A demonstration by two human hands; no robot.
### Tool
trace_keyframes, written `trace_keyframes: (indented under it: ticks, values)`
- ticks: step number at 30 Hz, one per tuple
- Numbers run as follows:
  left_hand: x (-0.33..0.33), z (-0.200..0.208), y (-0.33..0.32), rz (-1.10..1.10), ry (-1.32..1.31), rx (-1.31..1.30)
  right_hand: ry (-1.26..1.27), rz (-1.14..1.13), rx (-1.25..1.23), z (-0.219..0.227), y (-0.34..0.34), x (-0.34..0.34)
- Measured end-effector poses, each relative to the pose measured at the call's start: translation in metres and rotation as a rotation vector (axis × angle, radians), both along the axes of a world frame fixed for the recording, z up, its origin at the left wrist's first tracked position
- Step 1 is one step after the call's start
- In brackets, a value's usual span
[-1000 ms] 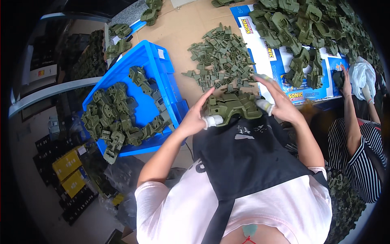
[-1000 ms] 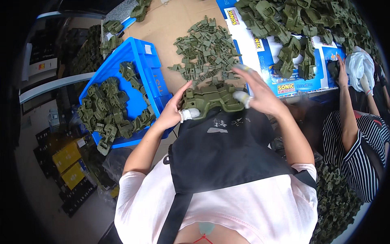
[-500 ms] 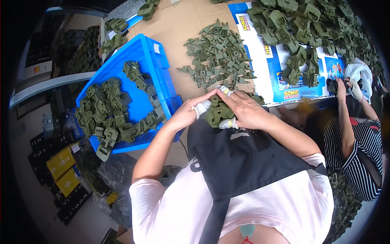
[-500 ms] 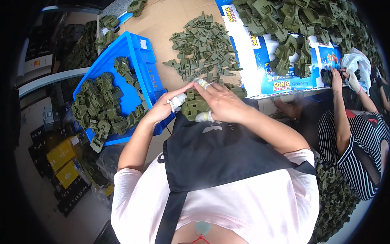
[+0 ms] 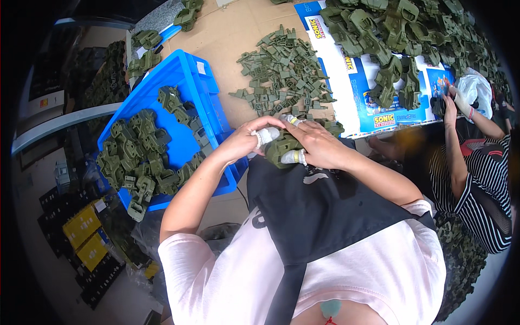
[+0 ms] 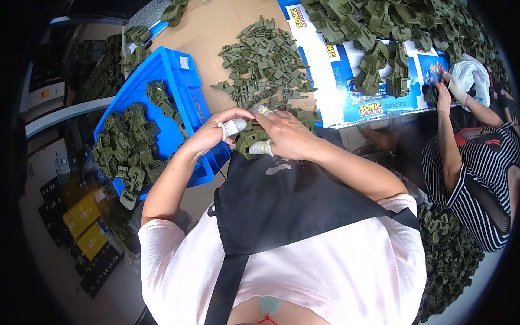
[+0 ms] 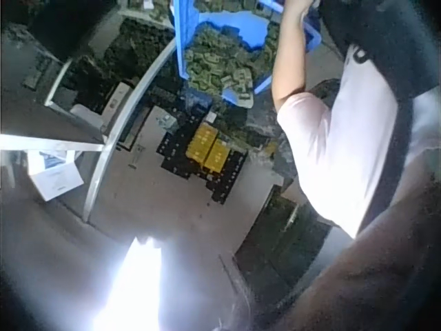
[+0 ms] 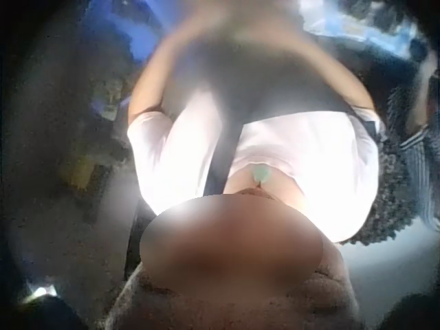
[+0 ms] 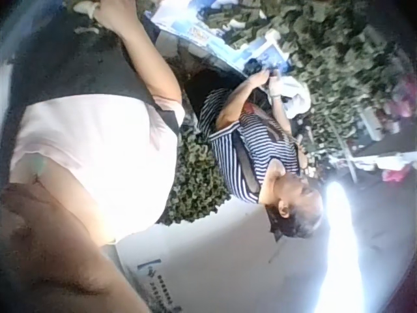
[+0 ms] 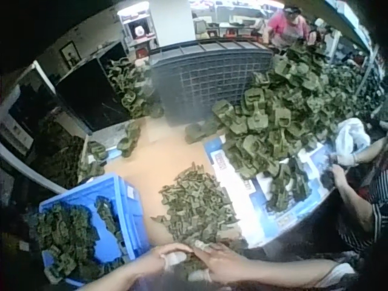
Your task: The person picks up green plastic components from a blue crate and assembles them by hand on a table. They repeatedly insert smaller pieces into larger frames and place the finished units into a pile.
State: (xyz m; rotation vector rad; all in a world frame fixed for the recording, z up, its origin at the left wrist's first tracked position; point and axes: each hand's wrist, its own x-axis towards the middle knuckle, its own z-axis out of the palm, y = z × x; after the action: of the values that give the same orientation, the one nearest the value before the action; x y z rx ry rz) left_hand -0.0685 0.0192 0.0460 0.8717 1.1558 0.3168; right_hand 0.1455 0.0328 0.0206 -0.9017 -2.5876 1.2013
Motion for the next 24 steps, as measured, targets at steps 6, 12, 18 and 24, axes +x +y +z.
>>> trace_keyframes:
  ticks: [6,12,18,24]
  values:
    - [-0.003,-0.003,-0.004,0.045,-0.034,-0.020,-0.084,-0.021,0.000,0.005,0.000,-0.008]
    - [0.010,-0.015,-0.029,0.059,0.000,0.301,-0.243,0.061,-0.191,-0.003,0.027,-0.017]
    - [0.022,-0.017,-0.039,0.214,0.078,0.333,-0.031,0.174,-0.508,-0.002,0.059,-0.008]
    - [0.031,0.000,-0.041,0.036,0.417,0.560,-0.088,0.306,-0.438,0.000,0.062,-0.011]
